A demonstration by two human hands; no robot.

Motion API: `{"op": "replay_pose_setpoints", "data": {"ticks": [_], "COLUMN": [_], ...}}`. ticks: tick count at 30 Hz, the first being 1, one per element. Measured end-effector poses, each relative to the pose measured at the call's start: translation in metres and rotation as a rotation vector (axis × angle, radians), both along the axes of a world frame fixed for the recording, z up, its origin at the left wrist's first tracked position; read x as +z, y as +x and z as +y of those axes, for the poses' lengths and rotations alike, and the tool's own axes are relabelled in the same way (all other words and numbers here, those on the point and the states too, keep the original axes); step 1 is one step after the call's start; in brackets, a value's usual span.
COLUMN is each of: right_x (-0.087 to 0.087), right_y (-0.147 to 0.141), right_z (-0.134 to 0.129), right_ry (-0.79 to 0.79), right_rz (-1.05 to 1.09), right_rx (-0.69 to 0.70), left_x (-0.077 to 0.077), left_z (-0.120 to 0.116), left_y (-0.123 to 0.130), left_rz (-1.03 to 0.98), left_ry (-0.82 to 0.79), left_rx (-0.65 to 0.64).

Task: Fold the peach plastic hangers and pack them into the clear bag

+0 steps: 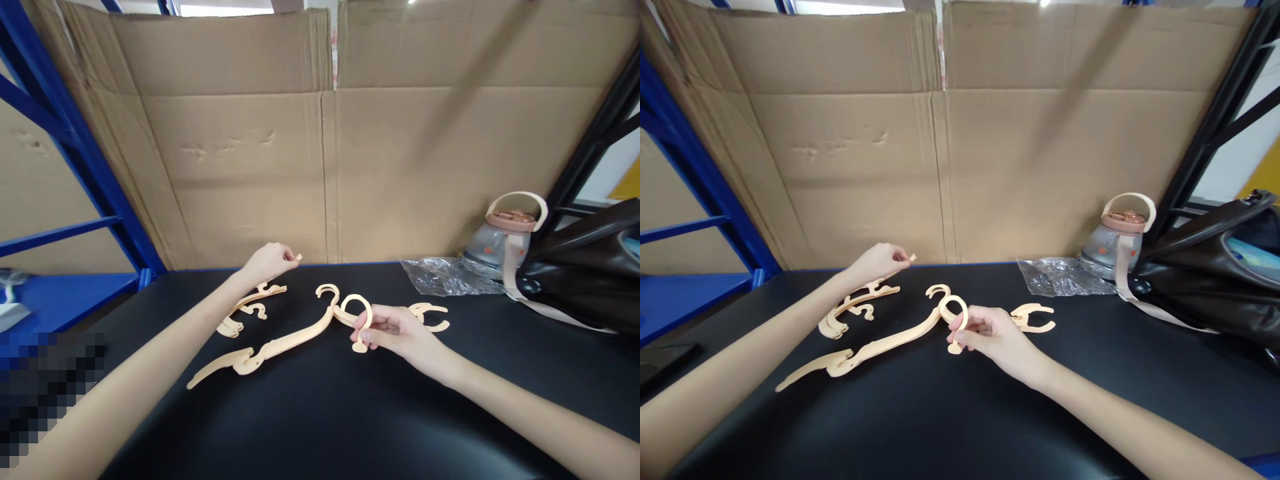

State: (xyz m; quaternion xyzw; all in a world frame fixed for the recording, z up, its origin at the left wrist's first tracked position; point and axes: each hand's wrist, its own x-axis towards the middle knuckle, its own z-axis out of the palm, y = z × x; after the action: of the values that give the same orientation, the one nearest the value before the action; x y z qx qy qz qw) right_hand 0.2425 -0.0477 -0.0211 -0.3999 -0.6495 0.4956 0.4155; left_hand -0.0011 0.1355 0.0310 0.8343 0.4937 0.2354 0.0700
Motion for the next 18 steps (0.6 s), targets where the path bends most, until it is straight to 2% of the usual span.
{"op": "replay_pose_setpoints", "data": {"ticks": [5, 8, 13, 16, 18], "right_x": [-0.002, -0.002, -0.002, -0.001, -0.001], "right_y": [-0.001, -0.002, -0.001, 0.0, 0.0], "right_z": [0.0, 0.0, 0.001, 0.001, 0.001], "right_ry": [-0.009, -0.019, -0.054, -0.051, -0.034], "right_rz": [-0.001, 0.001, 0.02, 0.044, 0.046], "right_rx": [0.021, 0.027, 0.012, 0.004, 0.007], "left_x": [0.041, 0.055, 0.064, 0.065, 0.063], "left_z": [-0.002, -0.014, -0.051, -0.075, -0.088], "left_y": [-0.017, -0.023, -0.024, -0.021, -0.018], "left_rz": [-0.33, -0.509, -0.71, -0.688, -0.584], "left_ry": [-0.107, -0.176, -0.297, -0.29, -0.2], "left_rx": [-0.041, -0.07, -0.098, -0.095, -0.083]}}
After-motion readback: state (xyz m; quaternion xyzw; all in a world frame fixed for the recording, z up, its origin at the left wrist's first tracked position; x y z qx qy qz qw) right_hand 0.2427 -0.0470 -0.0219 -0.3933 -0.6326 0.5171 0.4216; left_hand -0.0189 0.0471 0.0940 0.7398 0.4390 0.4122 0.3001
